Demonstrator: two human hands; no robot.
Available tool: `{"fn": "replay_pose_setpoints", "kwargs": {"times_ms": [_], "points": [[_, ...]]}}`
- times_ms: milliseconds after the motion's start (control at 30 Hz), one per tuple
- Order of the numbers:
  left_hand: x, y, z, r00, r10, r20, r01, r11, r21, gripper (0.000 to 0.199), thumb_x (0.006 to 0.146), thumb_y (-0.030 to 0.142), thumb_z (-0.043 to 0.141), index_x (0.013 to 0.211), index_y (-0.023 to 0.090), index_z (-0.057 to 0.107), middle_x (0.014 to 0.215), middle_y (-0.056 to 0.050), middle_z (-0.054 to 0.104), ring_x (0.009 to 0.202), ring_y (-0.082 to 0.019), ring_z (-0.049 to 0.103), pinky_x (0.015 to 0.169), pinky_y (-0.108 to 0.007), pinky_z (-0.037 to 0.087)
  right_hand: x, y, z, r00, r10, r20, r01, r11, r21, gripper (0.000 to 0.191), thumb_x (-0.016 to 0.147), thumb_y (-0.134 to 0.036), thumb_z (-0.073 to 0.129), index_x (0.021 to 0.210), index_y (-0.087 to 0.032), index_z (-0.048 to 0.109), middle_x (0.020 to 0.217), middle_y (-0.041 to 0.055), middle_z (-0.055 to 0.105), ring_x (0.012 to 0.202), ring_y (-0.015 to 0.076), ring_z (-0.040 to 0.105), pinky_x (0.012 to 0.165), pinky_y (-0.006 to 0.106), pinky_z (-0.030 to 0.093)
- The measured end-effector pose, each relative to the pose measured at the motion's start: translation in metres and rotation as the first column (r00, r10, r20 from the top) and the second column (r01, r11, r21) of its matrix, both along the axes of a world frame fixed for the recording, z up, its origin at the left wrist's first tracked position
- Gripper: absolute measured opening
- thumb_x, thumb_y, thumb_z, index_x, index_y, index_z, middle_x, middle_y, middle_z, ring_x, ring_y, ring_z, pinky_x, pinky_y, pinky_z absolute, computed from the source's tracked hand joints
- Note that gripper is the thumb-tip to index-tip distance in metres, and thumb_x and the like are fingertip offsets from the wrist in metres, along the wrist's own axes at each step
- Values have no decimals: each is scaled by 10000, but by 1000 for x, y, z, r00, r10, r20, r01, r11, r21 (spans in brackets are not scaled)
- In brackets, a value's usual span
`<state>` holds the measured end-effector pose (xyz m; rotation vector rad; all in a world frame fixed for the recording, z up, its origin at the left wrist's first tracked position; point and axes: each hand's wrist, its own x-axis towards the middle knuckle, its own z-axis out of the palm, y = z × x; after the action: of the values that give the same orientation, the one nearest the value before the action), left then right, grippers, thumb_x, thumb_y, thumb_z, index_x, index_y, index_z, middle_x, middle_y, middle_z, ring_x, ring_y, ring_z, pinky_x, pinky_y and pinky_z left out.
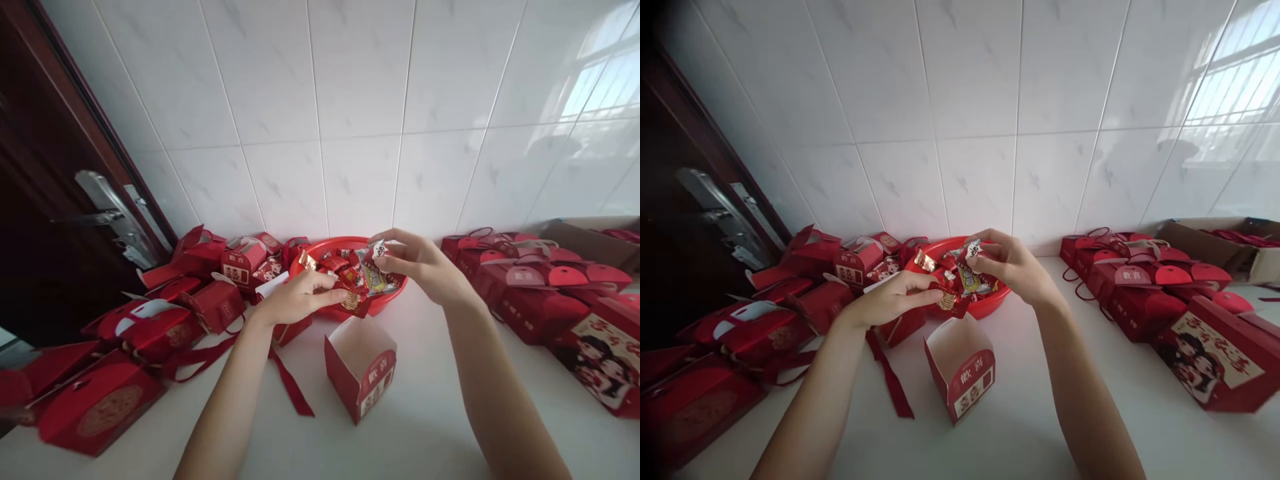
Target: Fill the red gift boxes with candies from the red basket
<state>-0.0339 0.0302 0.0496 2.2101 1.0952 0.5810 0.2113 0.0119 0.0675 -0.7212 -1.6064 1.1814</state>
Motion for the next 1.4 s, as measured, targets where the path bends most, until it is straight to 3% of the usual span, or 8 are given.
{"fn": "replay_pose_setpoints", "kwargs": {"times_ms": [233, 400, 533, 700, 933, 1067, 1200, 1400], "points": [[12, -16, 12, 973, -172, -152, 170, 985, -25, 266, 845, 413, 667, 696, 195, 703, 703, 3, 630, 675, -155, 547, 622, -263, 385, -2, -18, 7, 979, 27, 203, -50, 993, 110, 166, 854, -312, 696, 954, -188, 650, 737, -5, 614, 619, 107, 512, 534, 236, 423], [11, -16, 9, 972, -89, -218, 90, 996, -3, 172, 812, 382, 679, 803, 243, 781, 974, -37, 717, 836, -208, 625, 709, -275, 432, -8, -16, 3, 930, 9, 368, -103, 966, 236, 108, 876, -268, 635, 942, -185, 659, 805, 12, 645, 666, 115, 538, 576, 241, 436], [10, -18, 8, 924, -183, -336, 153, 982, -114, 213, 821, 358, 643, 676, 237, 742, 747, 1, 676, 741, -175, 606, 666, -251, 404, -17, -20, 2, 891, -12, 453, -123, 956, 267, 91, 874, -204, 604, 953, -187, 647, 804, -5, 628, 662, 105, 517, 580, 233, 409], [7, -17, 5, 890, -40, -454, -14, 993, -114, 170, 668, 341, 742, 612, 213, 645, 511, 47, 519, 485, -129, 460, 484, -264, 289, -30, -24, -2, 820, -48, 571, -171, 930, 325, 98, 889, -121, 534, 869, -194, 597, 726, -33, 584, 603, 93, 462, 569, 236, 355], [-1, -13, 10, 917, -150, -370, 85, 979, -185, 301, 556, 282, 780, 849, 227, 736, 711, 33, 660, 670, -170, 579, 574, -239, 361, -37, -23, -11, 696, -2, 718, -254, 935, 248, 176, 865, -76, 488, 746, -204, 507, 601, -51, 534, 508, 86, 404, 508, 249, 271], [0, -13, 11, 901, -188, -391, 126, 976, -179, 235, 578, 311, 771, 783, 210, 715, 685, 35, 638, 630, -155, 549, 561, -241, 340, -35, -21, -14, 623, -132, 771, -190, 930, 313, 220, 832, -35, 482, 694, -205, 457, 566, -52, 467, 484, 86, 346, 483, 267, 207], [1, -15, 11, 872, -179, -456, 117, 980, -161, 230, 601, 339, 757, 776, 203, 691, 680, 30, 624, 627, -157, 546, 557, -248, 336, -34, -20, -14, 651, -142, 745, -188, 921, 340, 211, 842, -47, 490, 699, -202, 479, 575, -50, 471, 500, 87, 352, 486, 260, 220], [0, -17, 9, 893, -159, -422, 92, 980, -175, 243, 593, 345, 763, 788, 216, 697, 703, 29, 645, 657, -174, 579, 576, -252, 367, -36, -24, -9, 727, 53, 685, -330, 901, 281, 182, 846, -45, 519, 807, -185, 630, 668, -43, 613, 542, 77, 470, 553, 231, 349]]}}
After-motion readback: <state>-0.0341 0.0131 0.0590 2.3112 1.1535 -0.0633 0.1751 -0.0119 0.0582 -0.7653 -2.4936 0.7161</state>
